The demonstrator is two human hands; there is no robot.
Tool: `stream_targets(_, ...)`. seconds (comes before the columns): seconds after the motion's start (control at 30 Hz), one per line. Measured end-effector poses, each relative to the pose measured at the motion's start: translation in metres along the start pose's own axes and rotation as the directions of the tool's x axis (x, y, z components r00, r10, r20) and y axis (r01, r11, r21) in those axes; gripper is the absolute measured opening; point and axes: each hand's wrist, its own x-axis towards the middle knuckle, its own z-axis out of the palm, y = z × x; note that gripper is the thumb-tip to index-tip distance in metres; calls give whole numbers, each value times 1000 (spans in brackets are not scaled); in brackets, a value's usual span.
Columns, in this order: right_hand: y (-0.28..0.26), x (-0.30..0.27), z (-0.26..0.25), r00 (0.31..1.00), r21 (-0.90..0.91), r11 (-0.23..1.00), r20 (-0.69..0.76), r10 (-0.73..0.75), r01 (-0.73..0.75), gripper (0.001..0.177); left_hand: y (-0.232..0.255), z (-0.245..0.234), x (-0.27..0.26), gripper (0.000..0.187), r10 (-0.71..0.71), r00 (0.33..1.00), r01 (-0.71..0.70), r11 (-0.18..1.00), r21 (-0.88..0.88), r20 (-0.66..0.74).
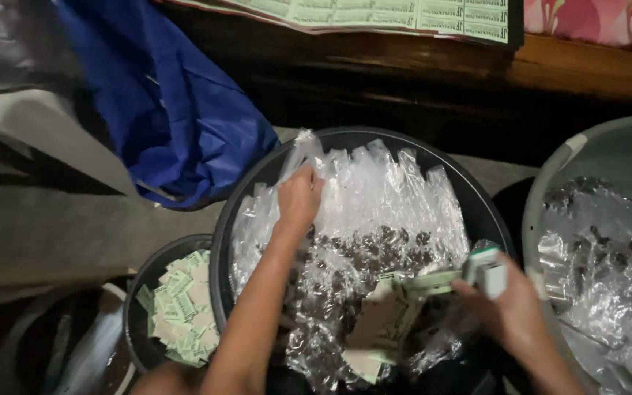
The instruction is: The person seals small plastic bags containing metal parts by hand, using a handheld sealer and placing labels inside the bags.
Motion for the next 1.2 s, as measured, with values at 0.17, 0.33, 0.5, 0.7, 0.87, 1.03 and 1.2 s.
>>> stream_targets(0.17, 34, 11, 43, 860, 123, 857, -184, -476, 501, 36, 57, -95, -10, 19, 168, 981, -153, 978, -142, 96)
stream_targets(0.33, -51, -46, 40, 867, 258, 846, -324, -379, 466, 32, 120, -171, -37, 18, 256, 959, -240, 961, -134, 118)
stream_targets(0.5, -92, -68, 40, 716, 292, 699, -538, -444, 653, 34, 169, -239, -109, 21, 325, 941, -286, 914, -287, 97)
stream_targets(0.7, -93, -119, -2, 696, 382, 592, -514, -502, 710, 31, 186, -291, -144, 45, 342, 923, -384, 789, -480, -176)
stream_targets(0.87, -75, -144, -14, 673, 456, 501, -408, -617, 736, 33, 192, -253, -155, 30, 351, 936, -205, 486, -849, -25)
stream_targets(1.03, -67, -153, -16, 813, 660, 494, -349, -465, 566, 35, 197, -258, -174, 31, 516, 839, -435, 450, -780, -170)
stream_targets(1.2, -48, -129, -12, 872, 752, 472, -281, -402, 460, 39, 177, -216, -181, 24, 433, 888, -367, 470, -803, -153)
